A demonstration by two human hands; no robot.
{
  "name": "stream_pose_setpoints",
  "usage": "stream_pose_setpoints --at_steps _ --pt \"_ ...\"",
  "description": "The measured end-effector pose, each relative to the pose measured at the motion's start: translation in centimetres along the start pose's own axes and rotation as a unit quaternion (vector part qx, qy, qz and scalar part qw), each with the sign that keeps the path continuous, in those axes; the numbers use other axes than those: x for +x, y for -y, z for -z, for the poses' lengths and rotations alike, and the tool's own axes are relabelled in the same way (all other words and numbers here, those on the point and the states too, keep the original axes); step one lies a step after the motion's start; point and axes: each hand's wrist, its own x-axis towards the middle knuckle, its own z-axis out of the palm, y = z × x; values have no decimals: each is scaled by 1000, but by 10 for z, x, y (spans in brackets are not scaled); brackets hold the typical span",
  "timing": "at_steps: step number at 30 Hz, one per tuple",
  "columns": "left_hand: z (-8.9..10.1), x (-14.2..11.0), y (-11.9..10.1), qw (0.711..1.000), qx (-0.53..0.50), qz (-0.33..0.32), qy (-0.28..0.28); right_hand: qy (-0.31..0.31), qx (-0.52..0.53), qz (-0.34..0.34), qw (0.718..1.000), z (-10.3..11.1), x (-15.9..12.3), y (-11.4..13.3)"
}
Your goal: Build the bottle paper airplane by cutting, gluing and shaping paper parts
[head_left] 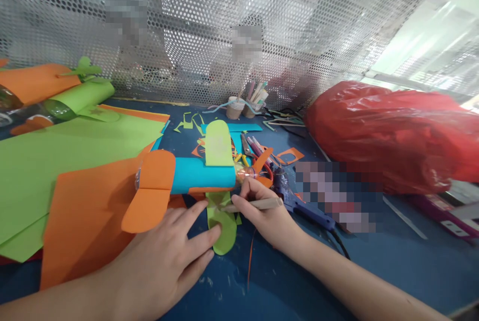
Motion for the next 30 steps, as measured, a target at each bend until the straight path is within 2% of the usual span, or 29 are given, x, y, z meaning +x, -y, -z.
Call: stream_pose_setpoints --at_steps 6,17,25,30 --pt "1 1 1 1000 3 -9 2 3 3 -5 1000 0 0 -1" --pt "-6 -3 -1 1000 -8 14 -7 3 6 3 1000 0 0 0" --pt "2 1 1 1000 1 -11 4 -5 1 -2 1000 1 0 -2" --pt "0 1 1 1000 -1 -3 2 -2 0 -9 1000 1 0 0"
